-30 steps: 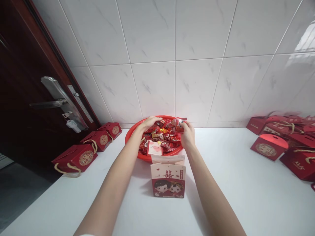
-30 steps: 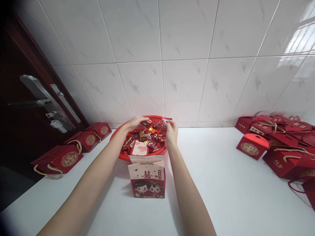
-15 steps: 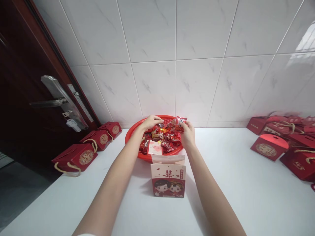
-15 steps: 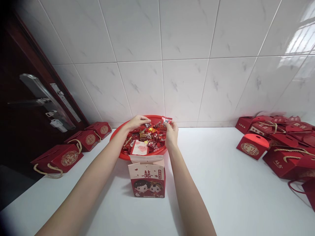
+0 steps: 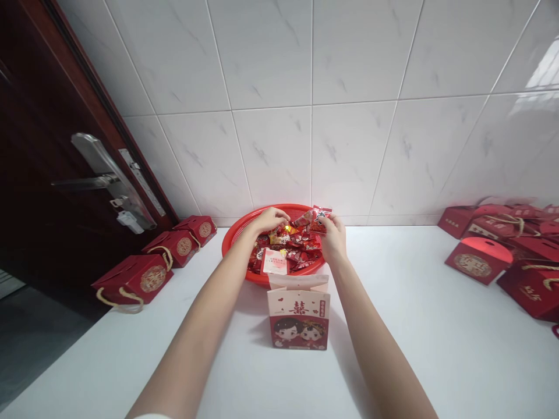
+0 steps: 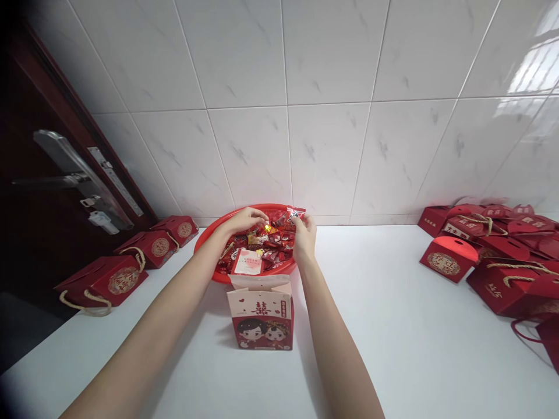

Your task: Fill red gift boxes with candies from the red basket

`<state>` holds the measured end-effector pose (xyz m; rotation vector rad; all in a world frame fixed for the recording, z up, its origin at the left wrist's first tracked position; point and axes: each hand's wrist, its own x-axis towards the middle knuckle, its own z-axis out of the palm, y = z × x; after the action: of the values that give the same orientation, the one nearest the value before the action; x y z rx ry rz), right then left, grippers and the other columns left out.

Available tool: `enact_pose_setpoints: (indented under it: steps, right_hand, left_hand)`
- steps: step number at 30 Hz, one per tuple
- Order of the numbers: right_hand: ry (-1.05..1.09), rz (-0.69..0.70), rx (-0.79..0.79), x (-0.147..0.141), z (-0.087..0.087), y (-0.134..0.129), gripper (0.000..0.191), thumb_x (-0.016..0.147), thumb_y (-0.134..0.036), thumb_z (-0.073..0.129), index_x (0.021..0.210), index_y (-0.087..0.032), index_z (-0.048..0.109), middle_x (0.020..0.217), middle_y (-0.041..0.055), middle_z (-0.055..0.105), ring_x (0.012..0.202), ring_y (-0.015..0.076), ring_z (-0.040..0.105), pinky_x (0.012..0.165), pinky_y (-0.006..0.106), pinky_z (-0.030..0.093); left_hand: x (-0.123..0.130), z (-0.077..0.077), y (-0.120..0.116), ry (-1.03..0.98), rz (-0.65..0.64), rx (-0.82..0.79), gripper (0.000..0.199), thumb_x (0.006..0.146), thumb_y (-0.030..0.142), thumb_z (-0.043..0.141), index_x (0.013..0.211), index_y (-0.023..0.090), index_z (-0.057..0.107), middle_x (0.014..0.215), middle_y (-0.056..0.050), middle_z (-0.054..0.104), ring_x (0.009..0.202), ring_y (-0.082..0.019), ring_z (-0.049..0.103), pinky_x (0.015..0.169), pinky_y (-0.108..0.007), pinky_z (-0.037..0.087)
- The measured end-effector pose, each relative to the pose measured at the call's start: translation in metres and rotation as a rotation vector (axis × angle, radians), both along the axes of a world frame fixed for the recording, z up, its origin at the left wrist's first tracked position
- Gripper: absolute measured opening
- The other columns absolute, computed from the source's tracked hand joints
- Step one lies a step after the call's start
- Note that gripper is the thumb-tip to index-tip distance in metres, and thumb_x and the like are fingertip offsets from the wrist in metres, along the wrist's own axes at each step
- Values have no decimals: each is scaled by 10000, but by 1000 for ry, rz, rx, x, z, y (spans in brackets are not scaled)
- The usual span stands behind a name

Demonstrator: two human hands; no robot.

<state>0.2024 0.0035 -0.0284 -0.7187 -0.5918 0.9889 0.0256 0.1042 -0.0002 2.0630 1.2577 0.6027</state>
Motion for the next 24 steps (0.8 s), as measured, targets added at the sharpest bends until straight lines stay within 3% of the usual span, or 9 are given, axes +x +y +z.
enact_pose_setpoints:
  steps: [7,12,15,18,24]
  right_hand:
    - [-10,6,6,1,-3,2,196,622,-274,734,765,-201,623,639,-39,678,615,151,638,611,277,507]
    - [-14,-1,7,2,-5,4,183,639,-264,738,766,-206,619,639,-45,674,622,151,641,615,274,504]
    - [-18,2,7,2,-5,4,181,643,-261,739,766,-209,616,636,-45,677,622,153,645,615,273,506]
    - [-16,12,5,1,-3,2,177,643,-258,731,767,-208,615,646,-36,696,618,157,646,601,275,509]
    - [6,18,0,0,1,-1,157,641,-243,706,767,-202,622,667,-22,712,650,160,655,632,276,519]
  left_hand:
    - [-1,-12,10,161,56,71,258,616,194,717,870,217,756,927,-29,770,894,-220,667,718,-257,476]
    - [7,-21,14,184,25,45,318,537,245,820,846,222,747,856,-8,750,866,-225,658,710,-255,464]
    - [8,-21,11,141,9,6,254,496,222,845,721,199,729,725,-8,704,762,-214,635,654,-272,439]
    - [8,-15,6,45,-16,-33,218,544,296,845,623,177,680,588,13,611,602,-170,565,577,-279,397]
    - [10,-3,1,-251,-14,-39,377,591,467,843,727,163,665,659,14,628,589,-137,550,576,-273,421]
